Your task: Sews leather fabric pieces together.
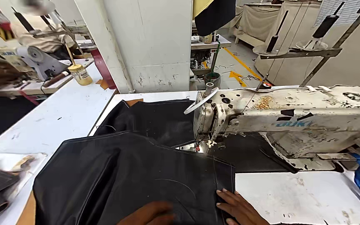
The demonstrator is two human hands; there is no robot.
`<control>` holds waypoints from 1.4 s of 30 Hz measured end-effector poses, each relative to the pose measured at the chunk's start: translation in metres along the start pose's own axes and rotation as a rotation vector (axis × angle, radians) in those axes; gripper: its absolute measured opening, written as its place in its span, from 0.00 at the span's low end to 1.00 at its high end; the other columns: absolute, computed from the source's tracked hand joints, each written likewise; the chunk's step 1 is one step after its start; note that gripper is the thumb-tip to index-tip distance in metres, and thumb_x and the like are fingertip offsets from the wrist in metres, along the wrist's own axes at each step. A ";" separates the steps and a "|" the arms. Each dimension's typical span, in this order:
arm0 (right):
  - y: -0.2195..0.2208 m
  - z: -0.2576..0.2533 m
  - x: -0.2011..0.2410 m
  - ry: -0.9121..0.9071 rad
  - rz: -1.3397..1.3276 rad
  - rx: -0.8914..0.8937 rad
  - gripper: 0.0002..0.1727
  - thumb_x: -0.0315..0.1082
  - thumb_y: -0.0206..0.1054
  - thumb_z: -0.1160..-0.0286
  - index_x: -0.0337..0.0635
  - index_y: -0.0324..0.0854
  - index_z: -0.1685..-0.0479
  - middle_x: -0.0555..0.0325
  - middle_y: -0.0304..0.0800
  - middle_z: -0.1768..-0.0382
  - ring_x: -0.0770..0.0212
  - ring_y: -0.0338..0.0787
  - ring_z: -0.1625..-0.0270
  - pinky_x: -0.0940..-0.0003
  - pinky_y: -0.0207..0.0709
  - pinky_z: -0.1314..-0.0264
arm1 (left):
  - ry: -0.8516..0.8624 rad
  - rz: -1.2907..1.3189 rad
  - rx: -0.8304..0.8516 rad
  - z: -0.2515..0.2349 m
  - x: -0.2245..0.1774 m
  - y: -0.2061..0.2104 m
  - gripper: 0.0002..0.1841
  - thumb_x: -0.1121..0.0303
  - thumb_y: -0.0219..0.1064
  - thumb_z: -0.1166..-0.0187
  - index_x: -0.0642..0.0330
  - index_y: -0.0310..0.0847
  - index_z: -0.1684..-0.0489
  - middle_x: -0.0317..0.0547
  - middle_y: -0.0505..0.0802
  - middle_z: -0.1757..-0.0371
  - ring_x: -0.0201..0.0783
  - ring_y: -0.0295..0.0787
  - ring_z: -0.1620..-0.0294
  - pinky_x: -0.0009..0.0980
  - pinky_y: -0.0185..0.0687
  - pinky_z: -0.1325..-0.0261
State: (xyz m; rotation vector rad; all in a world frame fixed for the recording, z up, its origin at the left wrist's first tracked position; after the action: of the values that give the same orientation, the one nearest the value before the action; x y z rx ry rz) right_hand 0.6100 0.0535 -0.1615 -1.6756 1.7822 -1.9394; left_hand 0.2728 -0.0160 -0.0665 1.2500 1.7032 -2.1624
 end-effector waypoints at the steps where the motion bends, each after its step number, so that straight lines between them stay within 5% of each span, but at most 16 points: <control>1: 0.002 -0.001 0.000 0.013 0.008 -0.029 0.20 0.39 0.54 0.07 0.39 0.82 0.29 0.43 0.77 0.20 0.45 0.71 0.13 0.43 0.56 0.08 | 0.069 -0.044 -0.006 -0.030 -0.004 0.009 0.20 0.59 0.59 0.10 0.61 0.82 0.28 0.56 0.84 0.25 0.47 0.82 0.23 0.42 0.77 0.21; 3: 0.008 -0.001 0.002 0.020 0.079 -0.054 0.19 0.42 0.58 0.09 0.41 0.85 0.33 0.45 0.81 0.22 0.47 0.73 0.14 0.45 0.58 0.09 | 0.212 -0.167 -0.059 -0.088 0.000 0.032 0.21 0.58 0.54 0.07 0.60 0.82 0.29 0.51 0.84 0.24 0.43 0.80 0.21 0.37 0.75 0.19; 5: 0.011 0.001 0.004 0.002 0.133 -0.060 0.18 0.42 0.59 0.10 0.41 0.87 0.36 0.46 0.83 0.24 0.48 0.76 0.16 0.46 0.60 0.10 | 0.328 -0.290 -0.043 -0.135 0.016 0.053 0.25 0.55 0.47 0.05 0.62 0.76 0.22 0.52 0.79 0.17 0.45 0.71 0.13 0.42 0.60 0.09; 8: 0.004 0.005 0.008 0.025 0.067 -0.090 0.17 0.41 0.63 0.12 0.39 0.88 0.40 0.47 0.87 0.28 0.49 0.81 0.19 0.50 0.66 0.12 | 0.279 -0.362 0.057 -0.159 0.032 0.067 0.37 0.42 0.41 0.07 0.63 0.63 0.12 0.52 0.67 0.08 0.46 0.55 0.06 0.49 0.44 0.05; 12: -0.022 -0.006 0.000 0.079 0.028 -0.232 0.14 0.38 0.65 0.14 0.41 0.90 0.42 0.52 0.94 0.39 0.58 0.90 0.33 0.60 0.83 0.27 | 0.196 -0.373 -0.013 -0.137 0.036 0.073 0.41 0.36 0.45 0.12 0.62 0.64 0.11 0.49 0.67 0.08 0.45 0.56 0.06 0.48 0.47 0.05; 18: -0.028 -0.079 -0.030 -0.109 0.313 -0.127 0.21 0.49 0.53 0.09 0.51 0.88 0.35 0.62 0.91 0.36 0.63 0.87 0.30 0.65 0.81 0.28 | 0.113 -0.345 -0.164 -0.129 0.042 0.071 0.47 0.28 0.51 0.20 0.60 0.66 0.12 0.52 0.69 0.09 0.44 0.61 0.08 0.47 0.53 0.06; 23: -0.022 -0.115 -0.057 -0.216 0.393 -0.100 0.23 0.55 0.55 0.11 0.51 0.91 0.44 0.66 0.91 0.41 0.67 0.86 0.34 0.70 0.79 0.29 | 0.077 -0.442 -0.187 -0.135 0.051 0.064 0.44 0.28 0.46 0.18 0.52 0.71 0.14 0.49 0.76 0.14 0.44 0.63 0.09 0.50 0.55 0.08; 31: -0.018 -0.112 -0.061 -0.094 0.410 -0.113 0.35 0.69 0.50 0.17 0.58 0.86 0.29 0.57 0.82 0.23 0.55 0.74 0.16 0.50 0.63 0.13 | 0.042 -0.546 -0.221 -0.143 0.060 0.056 0.42 0.29 0.44 0.16 0.49 0.70 0.12 0.43 0.74 0.12 0.40 0.62 0.09 0.52 0.54 0.07; 42: -0.021 -0.116 -0.057 -0.021 0.453 -0.050 0.39 0.72 0.47 0.19 0.60 0.78 0.19 0.54 0.73 0.16 0.53 0.68 0.12 0.50 0.59 0.12 | 0.065 -0.517 -0.222 -0.151 0.070 0.045 0.39 0.32 0.46 0.15 0.48 0.69 0.12 0.44 0.73 0.12 0.41 0.62 0.09 0.55 0.52 0.07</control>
State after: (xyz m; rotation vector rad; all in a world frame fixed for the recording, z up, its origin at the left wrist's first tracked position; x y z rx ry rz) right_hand 0.5678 0.1777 -0.1573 -1.1586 1.9965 -1.6840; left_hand 0.3307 0.1231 -0.1504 0.9030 2.4333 -2.0998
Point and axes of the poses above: each hand's wrist, its own z-axis away from the middle knuckle, its own y-axis out of the palm, x = y × z, the point moved 1 cm from there along -z, towards the middle knuckle
